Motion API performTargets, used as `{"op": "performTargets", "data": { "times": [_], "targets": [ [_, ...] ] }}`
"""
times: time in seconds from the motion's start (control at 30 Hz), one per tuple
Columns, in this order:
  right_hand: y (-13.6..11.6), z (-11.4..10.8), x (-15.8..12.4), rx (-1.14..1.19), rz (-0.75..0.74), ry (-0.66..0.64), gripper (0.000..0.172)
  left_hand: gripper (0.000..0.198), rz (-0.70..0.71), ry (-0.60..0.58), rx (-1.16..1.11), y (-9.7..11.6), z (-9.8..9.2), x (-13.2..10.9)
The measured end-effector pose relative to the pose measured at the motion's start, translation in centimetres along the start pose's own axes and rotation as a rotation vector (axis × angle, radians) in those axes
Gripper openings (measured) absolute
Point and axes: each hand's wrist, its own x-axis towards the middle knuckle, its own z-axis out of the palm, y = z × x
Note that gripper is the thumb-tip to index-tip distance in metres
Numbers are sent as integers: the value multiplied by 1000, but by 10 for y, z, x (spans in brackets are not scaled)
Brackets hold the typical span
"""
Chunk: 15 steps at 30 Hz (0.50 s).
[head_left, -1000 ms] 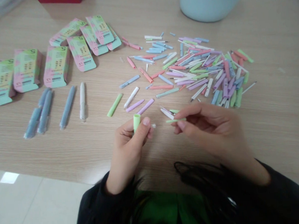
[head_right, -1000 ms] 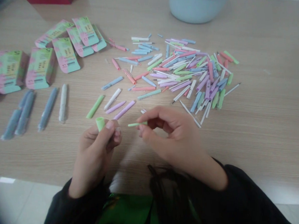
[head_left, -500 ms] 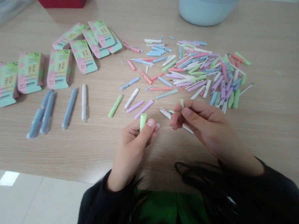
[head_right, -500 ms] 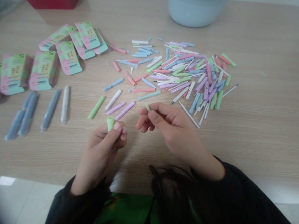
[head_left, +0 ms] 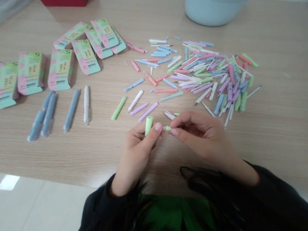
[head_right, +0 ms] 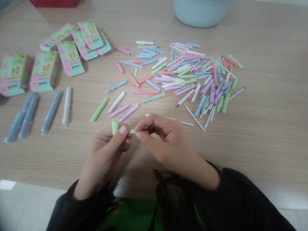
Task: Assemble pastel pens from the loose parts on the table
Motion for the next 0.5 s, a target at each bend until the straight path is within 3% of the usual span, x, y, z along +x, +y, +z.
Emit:
{"op": "performTargets", "data": {
  "times": [0.5],
  "targets": [
    [2,-6,-2,-373,-279,-106,25,33,152,7,154,3,0,1]
  ]
}}
